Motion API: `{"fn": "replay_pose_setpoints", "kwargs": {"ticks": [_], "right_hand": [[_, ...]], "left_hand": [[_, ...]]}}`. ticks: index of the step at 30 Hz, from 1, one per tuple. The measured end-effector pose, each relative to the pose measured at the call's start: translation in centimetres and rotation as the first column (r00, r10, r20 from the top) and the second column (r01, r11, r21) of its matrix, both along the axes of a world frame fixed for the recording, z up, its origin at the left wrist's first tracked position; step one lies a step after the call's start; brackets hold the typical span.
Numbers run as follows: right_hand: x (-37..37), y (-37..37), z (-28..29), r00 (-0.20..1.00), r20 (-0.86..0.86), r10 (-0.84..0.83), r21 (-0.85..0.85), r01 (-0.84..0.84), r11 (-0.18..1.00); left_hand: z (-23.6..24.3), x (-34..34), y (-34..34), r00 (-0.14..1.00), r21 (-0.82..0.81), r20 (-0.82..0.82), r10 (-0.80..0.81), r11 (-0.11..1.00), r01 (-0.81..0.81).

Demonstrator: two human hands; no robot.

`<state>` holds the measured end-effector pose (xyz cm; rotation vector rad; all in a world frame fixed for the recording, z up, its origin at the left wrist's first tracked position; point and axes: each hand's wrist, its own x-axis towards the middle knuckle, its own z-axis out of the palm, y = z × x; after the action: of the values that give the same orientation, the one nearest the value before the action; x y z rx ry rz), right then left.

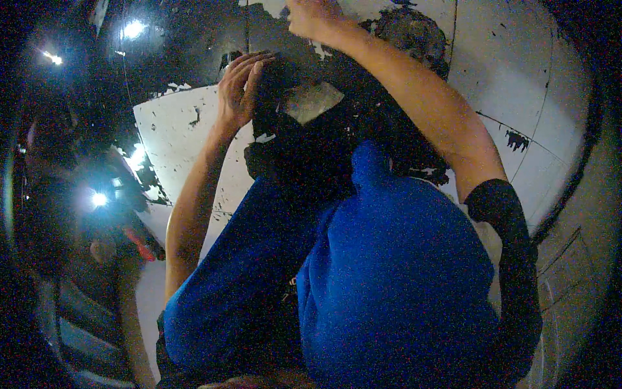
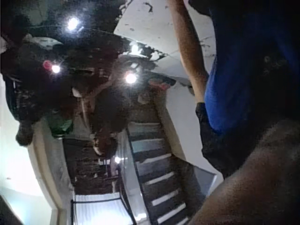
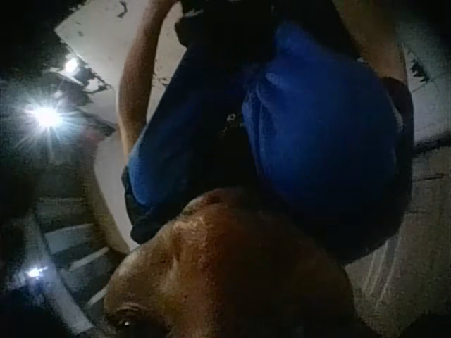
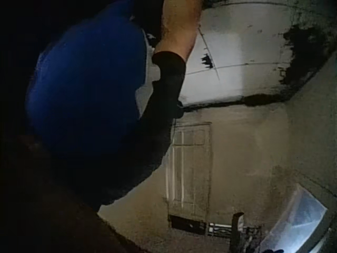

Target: The person sands a dark-colored area on a tiled floor using a piece of sandpaper, rubbing the surface repeatedly and wiping it with their hands.

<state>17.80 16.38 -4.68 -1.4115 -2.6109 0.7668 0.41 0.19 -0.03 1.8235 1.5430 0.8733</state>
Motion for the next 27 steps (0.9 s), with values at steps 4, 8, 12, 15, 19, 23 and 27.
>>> {"fn": "replay_pose_setpoints", "kwargs": {"ticks": [4, 8, 12, 15, 19, 23, 27], "right_hand": [[0.5, 0.9, 0.7, 0.999, 0.029, 0.042, -0.105, -0.038, 0.994], [5.1, 0.7, 2.0, 0.873, -0.357, -0.333, -0.222, 0.267, 0.938], [7.5, -2.3, 0.3, 0.821, -0.336, -0.461, -0.249, 0.395, 0.885], [7.7, -4.2, -0.9, 0.799, -0.452, -0.396, -0.081, 0.406, 0.91], [7.5, -4.6, -0.8, 0.811, -0.433, -0.393, -0.097, 0.392, 0.915], [8.0, -4.3, -1.5, 0.804, -0.48, -0.352, -0.065, 0.367, 0.928], [7.5, -4.7, -1.2, 0.806, -0.508, -0.302, -0.025, 0.337, 0.941]], "left_hand": [[-1.2, -0.7, 2.4, 0.979, 0.122, -0.2, -0.049, 0.99, 0.075], [-2.1, -0.3, 3.9, 0.931, 0.07, -0.358, -0.074, 0.992, 0.105], [-1.5, 0.7, 5.8, 0.889, 0.005, -0.45, -0.091, 0.995, 0.104], [-1.9, 1.3, 6.1, 0.847, -0.031, -0.518, -0.123, 0.992, 0.126], [-2.9, 1.5, 5.3, 0.82, 0.037, -0.566, -0.091, 0.99, 0.135], [-3.1, 1.6, 5.0, 0.799, 0.139, -0.598, -0.066, 0.973, 0.185], [-3.6, 0.8, 4.3, 0.78, 0.193, -0.624, -0.05, 0.957, 0.216]]}}
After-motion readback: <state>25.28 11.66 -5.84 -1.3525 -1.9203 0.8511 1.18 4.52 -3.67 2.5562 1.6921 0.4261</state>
